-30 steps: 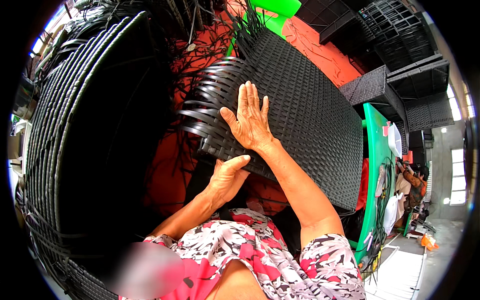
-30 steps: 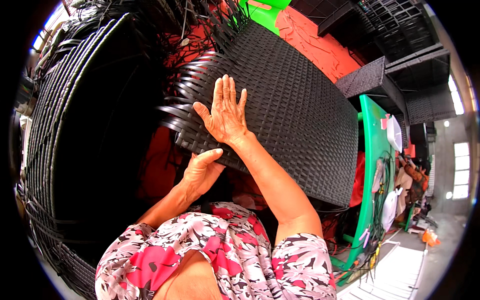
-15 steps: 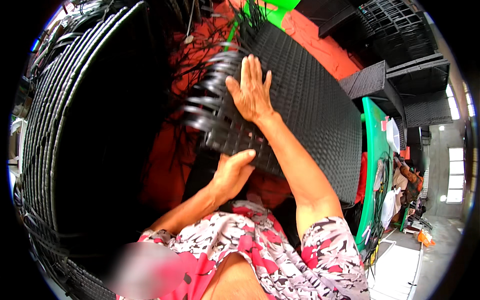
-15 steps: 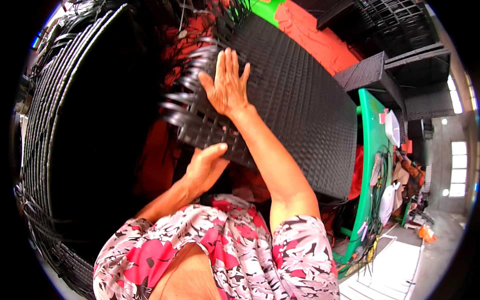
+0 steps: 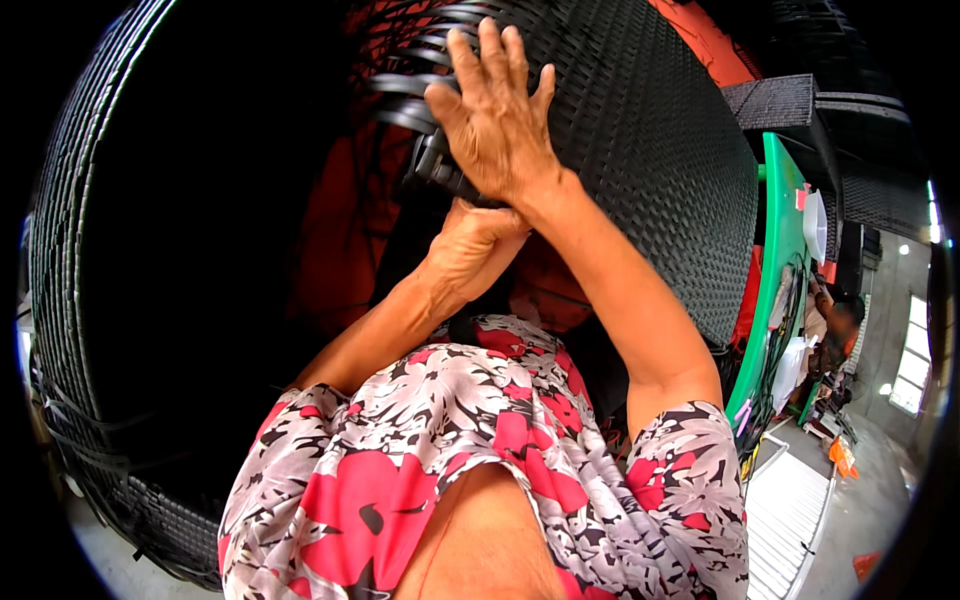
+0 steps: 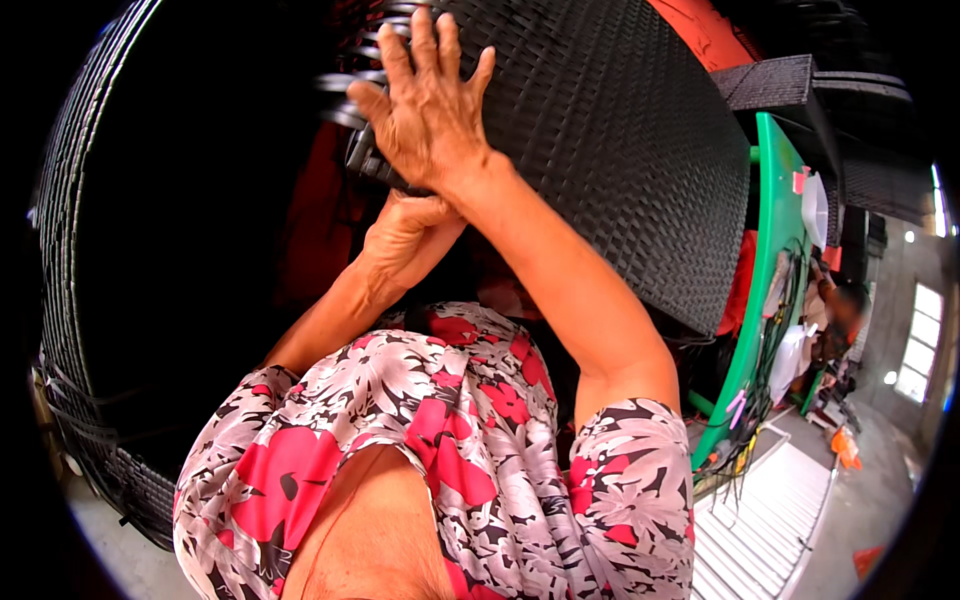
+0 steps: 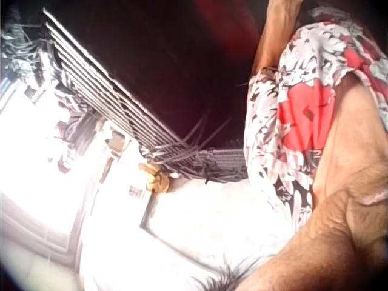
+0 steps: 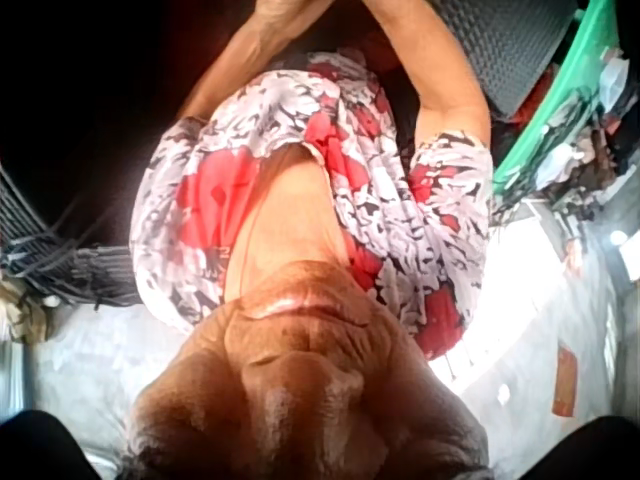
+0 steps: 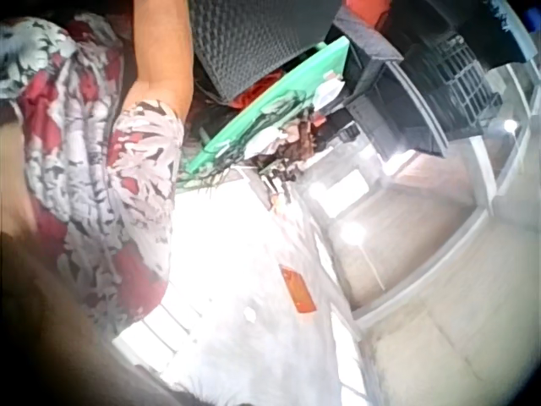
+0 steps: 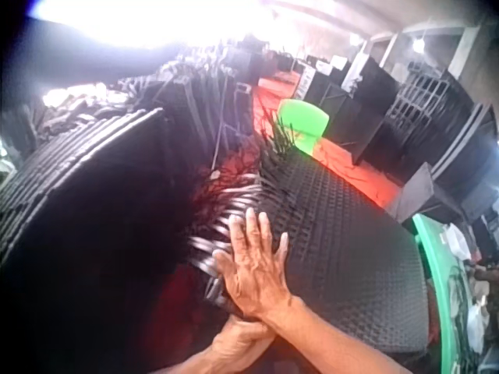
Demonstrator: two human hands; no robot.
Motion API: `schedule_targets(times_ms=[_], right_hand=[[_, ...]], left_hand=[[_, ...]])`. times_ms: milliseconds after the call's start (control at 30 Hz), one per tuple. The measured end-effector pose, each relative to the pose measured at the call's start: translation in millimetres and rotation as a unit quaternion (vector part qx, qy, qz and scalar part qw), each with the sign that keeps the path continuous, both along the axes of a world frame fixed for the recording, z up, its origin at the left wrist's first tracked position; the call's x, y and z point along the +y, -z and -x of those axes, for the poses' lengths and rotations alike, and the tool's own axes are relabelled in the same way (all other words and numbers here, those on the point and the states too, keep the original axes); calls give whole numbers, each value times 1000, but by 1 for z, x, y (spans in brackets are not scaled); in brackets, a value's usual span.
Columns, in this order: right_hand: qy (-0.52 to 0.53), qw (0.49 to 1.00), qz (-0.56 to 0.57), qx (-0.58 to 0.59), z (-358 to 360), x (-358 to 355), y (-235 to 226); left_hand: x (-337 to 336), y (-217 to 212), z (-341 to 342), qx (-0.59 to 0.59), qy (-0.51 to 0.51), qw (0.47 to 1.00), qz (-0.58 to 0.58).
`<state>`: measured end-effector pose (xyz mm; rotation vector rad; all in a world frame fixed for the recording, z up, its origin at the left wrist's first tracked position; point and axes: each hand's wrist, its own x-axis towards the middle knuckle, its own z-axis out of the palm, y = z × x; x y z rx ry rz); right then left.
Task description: The person weaves black synthetic strips into a flat furniture panel, pulling the strips through the grid by hand and trimming the ends using pink shears.
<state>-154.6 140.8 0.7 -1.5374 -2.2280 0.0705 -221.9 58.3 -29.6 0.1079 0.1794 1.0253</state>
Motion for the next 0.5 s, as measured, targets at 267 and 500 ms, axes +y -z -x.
schedule_targets(times_ms=[267, 500], right_hand=[[10, 999, -45, 6, -10, 24, 4], [7, 999, 44, 2, -66, -37, -5]], left_hand=[[3, 15, -3, 54, -2, 998, 12], [8, -4, 6, 108, -11, 994, 28]])
